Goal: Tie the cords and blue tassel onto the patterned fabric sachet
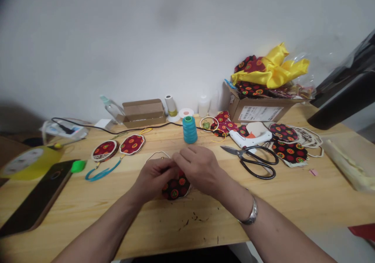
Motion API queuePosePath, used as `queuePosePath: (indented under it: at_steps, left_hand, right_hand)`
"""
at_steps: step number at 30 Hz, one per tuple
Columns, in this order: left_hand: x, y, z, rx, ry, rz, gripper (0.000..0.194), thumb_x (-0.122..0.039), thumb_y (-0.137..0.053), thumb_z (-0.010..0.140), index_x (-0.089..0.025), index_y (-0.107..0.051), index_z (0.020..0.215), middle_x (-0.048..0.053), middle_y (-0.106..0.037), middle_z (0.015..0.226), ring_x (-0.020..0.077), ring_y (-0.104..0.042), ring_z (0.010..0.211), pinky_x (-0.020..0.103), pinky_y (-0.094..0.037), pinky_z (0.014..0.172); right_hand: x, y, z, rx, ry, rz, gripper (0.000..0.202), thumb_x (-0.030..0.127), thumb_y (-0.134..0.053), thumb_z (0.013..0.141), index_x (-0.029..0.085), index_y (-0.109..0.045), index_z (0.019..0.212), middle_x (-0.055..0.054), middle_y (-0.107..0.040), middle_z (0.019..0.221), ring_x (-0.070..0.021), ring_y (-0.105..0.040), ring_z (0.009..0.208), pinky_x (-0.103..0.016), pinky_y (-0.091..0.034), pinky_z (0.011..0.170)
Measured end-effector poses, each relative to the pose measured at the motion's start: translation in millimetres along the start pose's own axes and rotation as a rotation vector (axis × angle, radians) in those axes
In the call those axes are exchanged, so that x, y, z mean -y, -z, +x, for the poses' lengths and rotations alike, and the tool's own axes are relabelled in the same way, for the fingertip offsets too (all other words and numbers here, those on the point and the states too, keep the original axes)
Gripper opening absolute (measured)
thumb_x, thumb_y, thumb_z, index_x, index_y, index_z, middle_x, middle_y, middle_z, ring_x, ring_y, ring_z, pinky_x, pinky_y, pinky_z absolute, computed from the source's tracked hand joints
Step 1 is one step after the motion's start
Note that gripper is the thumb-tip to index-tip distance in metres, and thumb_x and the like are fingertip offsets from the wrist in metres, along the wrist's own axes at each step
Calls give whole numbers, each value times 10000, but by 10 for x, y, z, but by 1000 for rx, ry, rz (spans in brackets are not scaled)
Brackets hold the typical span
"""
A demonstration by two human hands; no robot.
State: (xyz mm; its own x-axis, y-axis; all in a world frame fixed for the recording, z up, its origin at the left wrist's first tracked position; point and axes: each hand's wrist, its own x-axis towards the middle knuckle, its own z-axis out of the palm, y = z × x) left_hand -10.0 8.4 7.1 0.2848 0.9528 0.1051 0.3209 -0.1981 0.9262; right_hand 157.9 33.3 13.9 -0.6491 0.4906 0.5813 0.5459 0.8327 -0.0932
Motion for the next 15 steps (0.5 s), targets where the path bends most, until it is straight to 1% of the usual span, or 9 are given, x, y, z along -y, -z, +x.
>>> queuePosePath:
  at_steps: [2,4,7,10,13,15]
  left_hand:
    - [-34,9,-8,39,20,-65,160,-204,-573,764,-196,-724,713,8,-654,625,131,-556,591,229,-417,573]
    - [-52,24,-14,17,52,-135,142,-226,-598,757,-190,-718,693,12,-649,600,129,-554,576,235,-424,575]
    - [-41,48,-14,-99,109,-240,134,-261,-630,743,-184,-700,660,0,-629,549,118,-534,543,230,-417,558]
    - [-16,66,-1,-222,139,-300,138,-287,-640,740,-179,-689,668,-9,-626,565,104,-518,540,215,-402,543]
    - [-15,78,19,-323,159,-248,155,-286,-629,748,-176,-683,653,-15,-614,576,91,-480,523,205,-380,523]
    - [-28,80,31,-375,171,-207,158,-273,-621,746,-175,-682,639,-16,-601,566,94,-468,520,207,-374,521]
  right_hand:
    - [-60,-23,1,-14,-107,125,236,177,-415,900,156,-645,851,-39,-617,718,-131,-526,669,-252,-356,591]
    - [-112,-47,12,-13,-234,299,194,206,-472,881,162,-657,839,-31,-635,728,-118,-546,667,-231,-373,601]
    - [-161,-80,40,17,-396,547,156,201,-524,843,158,-664,788,-17,-646,721,-109,-554,658,-215,-387,612]
    - [-164,-107,64,62,-516,653,187,189,-522,823,146,-654,697,12,-570,595,-94,-476,564,-207,-349,542]
    - [-123,-123,74,116,-575,712,262,260,-536,820,142,-623,602,39,-436,505,-82,-369,509,-207,-286,488]
    - [-78,-126,74,151,-574,763,279,284,-532,824,144,-620,598,40,-418,511,-82,-360,519,-207,-283,492]
